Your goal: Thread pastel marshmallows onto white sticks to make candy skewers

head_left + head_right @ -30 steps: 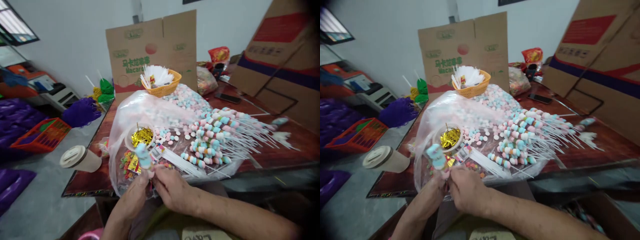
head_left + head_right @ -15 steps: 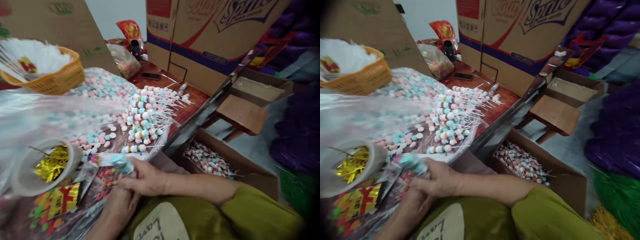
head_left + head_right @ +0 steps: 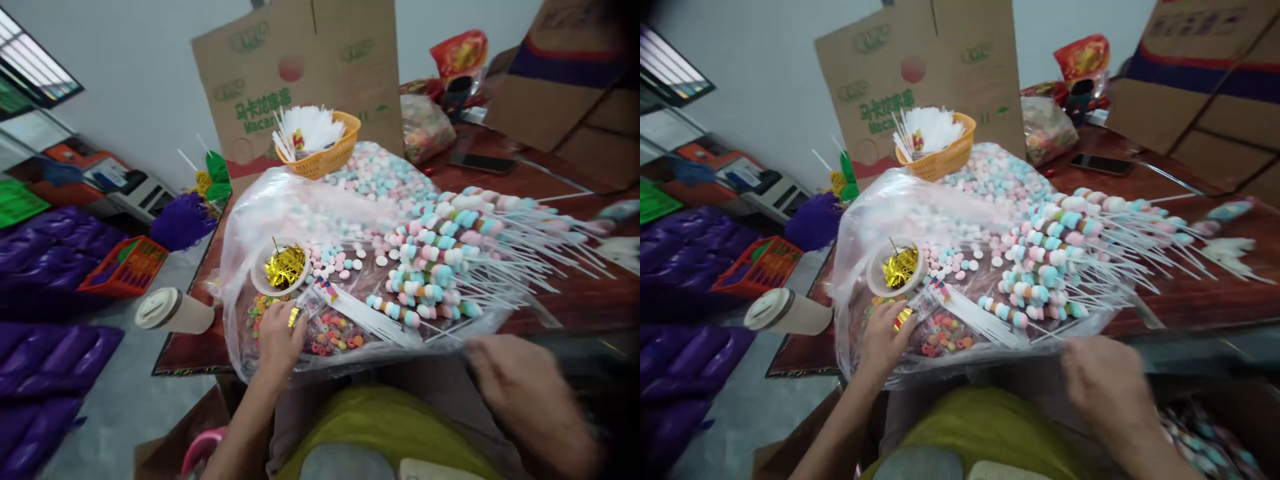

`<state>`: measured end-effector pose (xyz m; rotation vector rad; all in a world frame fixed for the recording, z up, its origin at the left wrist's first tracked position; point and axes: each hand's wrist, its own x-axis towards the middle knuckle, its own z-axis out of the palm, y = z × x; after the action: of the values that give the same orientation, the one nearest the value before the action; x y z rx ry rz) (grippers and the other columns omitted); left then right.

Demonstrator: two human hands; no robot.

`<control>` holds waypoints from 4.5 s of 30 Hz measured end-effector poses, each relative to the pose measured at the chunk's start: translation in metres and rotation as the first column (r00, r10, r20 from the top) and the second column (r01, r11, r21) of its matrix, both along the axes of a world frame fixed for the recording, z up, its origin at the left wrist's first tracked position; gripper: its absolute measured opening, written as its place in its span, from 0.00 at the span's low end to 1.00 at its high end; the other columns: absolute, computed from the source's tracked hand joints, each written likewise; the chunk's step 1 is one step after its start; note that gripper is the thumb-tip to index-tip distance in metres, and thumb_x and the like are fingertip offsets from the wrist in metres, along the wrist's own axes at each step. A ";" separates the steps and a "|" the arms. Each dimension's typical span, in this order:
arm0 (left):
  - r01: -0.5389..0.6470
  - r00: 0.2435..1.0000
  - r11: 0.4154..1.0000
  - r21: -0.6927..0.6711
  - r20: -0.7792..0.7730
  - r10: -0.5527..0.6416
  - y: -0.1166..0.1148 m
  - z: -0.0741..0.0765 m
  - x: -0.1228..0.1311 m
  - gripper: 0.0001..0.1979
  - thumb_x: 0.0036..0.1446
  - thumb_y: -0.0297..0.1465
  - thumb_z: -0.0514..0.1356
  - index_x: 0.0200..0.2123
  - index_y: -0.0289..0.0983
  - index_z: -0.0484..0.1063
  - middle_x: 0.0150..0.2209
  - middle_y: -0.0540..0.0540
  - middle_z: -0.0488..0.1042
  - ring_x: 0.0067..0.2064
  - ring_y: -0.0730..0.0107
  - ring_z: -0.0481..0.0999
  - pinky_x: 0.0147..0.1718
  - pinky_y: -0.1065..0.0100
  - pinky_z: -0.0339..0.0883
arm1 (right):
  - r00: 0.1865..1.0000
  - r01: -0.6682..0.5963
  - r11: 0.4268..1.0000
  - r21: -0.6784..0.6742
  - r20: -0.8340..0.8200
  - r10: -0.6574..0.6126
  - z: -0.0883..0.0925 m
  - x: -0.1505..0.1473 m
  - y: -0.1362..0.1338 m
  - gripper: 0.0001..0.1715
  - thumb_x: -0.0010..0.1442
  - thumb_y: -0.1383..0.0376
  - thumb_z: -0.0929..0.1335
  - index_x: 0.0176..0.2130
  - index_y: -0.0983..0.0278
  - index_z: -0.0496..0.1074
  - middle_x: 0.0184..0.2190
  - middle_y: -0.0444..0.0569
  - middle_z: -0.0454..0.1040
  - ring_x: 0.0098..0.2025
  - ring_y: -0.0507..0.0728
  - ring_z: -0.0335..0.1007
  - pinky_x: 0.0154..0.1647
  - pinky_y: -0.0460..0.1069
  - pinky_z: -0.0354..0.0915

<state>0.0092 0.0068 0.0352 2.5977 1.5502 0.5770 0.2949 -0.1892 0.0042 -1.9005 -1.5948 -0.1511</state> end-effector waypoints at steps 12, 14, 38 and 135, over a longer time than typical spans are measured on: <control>0.117 0.982 0.991 -0.067 0.156 -0.105 0.006 -0.052 0.010 0.13 0.52 0.29 0.56 0.42 0.34 0.69 0.45 0.38 0.70 0.47 0.57 0.69 0.47 0.54 0.63 | 0.976 -0.218 0.925 -0.310 -0.093 0.199 -0.001 -0.111 0.196 0.10 0.57 0.62 0.63 0.30 0.65 0.68 0.24 0.45 0.69 0.24 0.51 0.61 0.24 0.45 0.51; 0.119 0.957 0.991 -0.066 0.272 -0.097 0.006 -0.049 0.005 0.14 0.53 0.31 0.55 0.44 0.35 0.68 0.45 0.39 0.70 0.48 0.59 0.68 0.47 0.57 0.64 | 0.958 -0.288 0.907 -0.308 -0.086 0.275 -0.005 -0.110 0.193 0.14 0.60 0.64 0.60 0.27 0.65 0.68 0.22 0.44 0.68 0.24 0.50 0.61 0.26 0.44 0.53; 0.277 0.934 0.960 -0.049 0.249 -0.257 0.018 -0.020 0.024 0.08 0.54 0.27 0.53 0.33 0.36 0.72 0.39 0.42 0.71 0.44 0.63 0.68 0.44 0.62 0.60 | 0.912 -0.407 0.912 -0.057 0.026 0.409 0.013 -0.110 0.166 0.12 0.59 0.69 0.58 0.30 0.67 0.68 0.25 0.49 0.67 0.31 0.55 0.59 0.33 0.49 0.55; 0.428 0.816 0.564 -0.706 0.034 -0.577 -0.024 0.051 0.088 0.18 0.38 0.44 0.64 0.30 0.37 0.69 0.26 0.51 0.70 0.29 0.67 0.69 0.24 0.72 0.56 | 0.671 -0.535 0.794 -0.290 0.425 0.608 0.069 -0.002 0.052 0.10 0.58 0.73 0.60 0.36 0.64 0.68 0.23 0.44 0.67 0.25 0.53 0.58 0.26 0.49 0.49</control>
<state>0.0975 -0.0168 0.0866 2.3207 0.7101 -0.3000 0.2926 -0.1374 0.0732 -1.4069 -2.5582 -0.2805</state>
